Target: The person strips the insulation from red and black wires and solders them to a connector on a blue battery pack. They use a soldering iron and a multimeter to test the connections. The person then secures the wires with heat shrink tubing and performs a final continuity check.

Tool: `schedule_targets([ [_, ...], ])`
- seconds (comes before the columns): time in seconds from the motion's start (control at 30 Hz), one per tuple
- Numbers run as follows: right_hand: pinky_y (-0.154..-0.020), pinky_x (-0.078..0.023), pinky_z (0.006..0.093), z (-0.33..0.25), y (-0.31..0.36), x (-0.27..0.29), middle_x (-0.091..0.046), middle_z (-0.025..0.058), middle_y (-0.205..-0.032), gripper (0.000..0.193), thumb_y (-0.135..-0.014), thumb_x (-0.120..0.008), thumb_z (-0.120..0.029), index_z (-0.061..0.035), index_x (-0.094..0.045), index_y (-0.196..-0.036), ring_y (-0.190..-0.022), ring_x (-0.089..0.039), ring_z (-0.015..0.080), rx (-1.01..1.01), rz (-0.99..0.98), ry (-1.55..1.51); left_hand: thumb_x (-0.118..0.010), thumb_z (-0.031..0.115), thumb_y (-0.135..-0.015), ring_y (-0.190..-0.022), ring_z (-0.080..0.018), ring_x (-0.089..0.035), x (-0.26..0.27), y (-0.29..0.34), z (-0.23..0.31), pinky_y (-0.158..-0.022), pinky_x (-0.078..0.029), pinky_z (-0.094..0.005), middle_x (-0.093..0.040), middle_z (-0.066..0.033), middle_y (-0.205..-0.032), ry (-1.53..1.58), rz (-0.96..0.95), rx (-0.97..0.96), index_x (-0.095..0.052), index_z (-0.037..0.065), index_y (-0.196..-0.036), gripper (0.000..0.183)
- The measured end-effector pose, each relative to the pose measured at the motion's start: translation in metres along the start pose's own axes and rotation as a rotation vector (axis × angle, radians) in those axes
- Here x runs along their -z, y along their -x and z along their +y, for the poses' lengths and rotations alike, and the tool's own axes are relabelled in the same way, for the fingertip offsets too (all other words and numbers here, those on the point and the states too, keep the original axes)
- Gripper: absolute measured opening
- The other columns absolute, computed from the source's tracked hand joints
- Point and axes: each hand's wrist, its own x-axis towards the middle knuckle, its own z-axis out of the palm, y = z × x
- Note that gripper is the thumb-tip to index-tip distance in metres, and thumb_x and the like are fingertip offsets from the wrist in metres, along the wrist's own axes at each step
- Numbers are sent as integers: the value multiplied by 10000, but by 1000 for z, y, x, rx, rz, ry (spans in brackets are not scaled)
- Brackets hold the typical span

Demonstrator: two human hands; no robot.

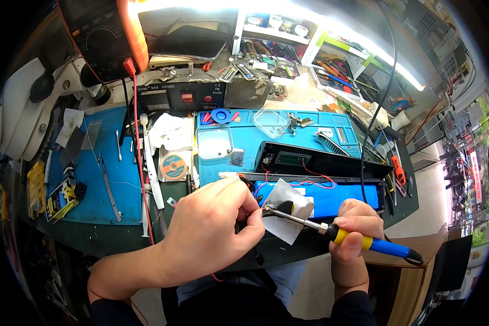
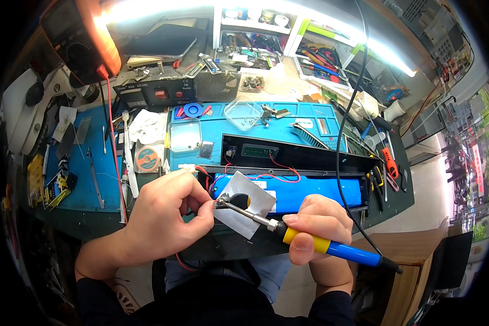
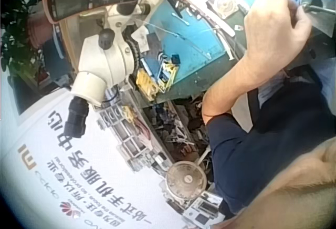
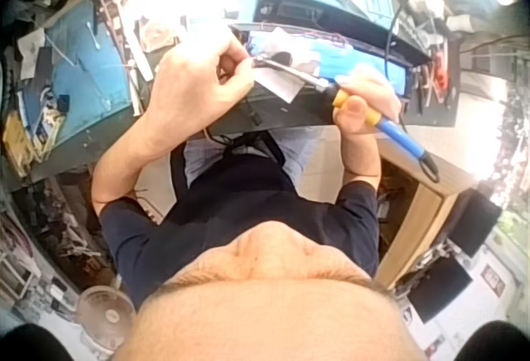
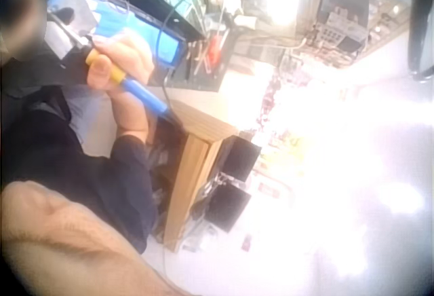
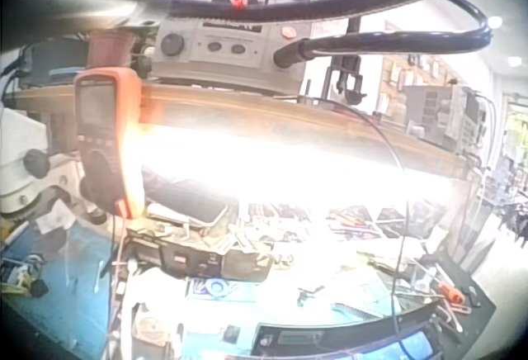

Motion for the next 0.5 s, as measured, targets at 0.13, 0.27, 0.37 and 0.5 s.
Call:
schedule_targets([
  [0.13,-488,-385,244,-2,-2,0,-615,12,-688,225,-993,-720,-277,-58,-687,-957,-532,-532,105,-1,-12,23,-773,36,-831,-610,-136,-592,0,0,0,-543,-455,-285,-623,-49,-743,8,-4,4,-644,14,-829,131],
  [0.27,-486,-384,245,-3,-2,0,-608,6,-676,219,-992,-720,-273,-61,-685,-950,-528,-530,104,-17,-13,29,-774,38,-833,-611,-132,-588,0,0,1,-544,-455,-283,-630,-48,-747,8,-5,11,-645,14,-834,132],
  [0.37,-485,-383,246,-4,-3,0,-603,6,-670,214,-991,-720,-268,-62,-683,-945,-526,-529,103,-24,-21,30,-766,38,-834,-643,-164,-628,2,0,3,-571,-487,-307,-635,-59,-754,0,-15,22,-626,19,-830,142],
  [0.5,-484,-383,249,-3,-3,1,-600,5,-666,205,-989,-718,-258,-61,-682,-943,-523,-528,103,-21,-30,28,-751,37,-835,-699,-231,-710,4,0,5,-624,-551,-355,-644,-83,-773,-7,-31,26,-587,30,-820,164],
])
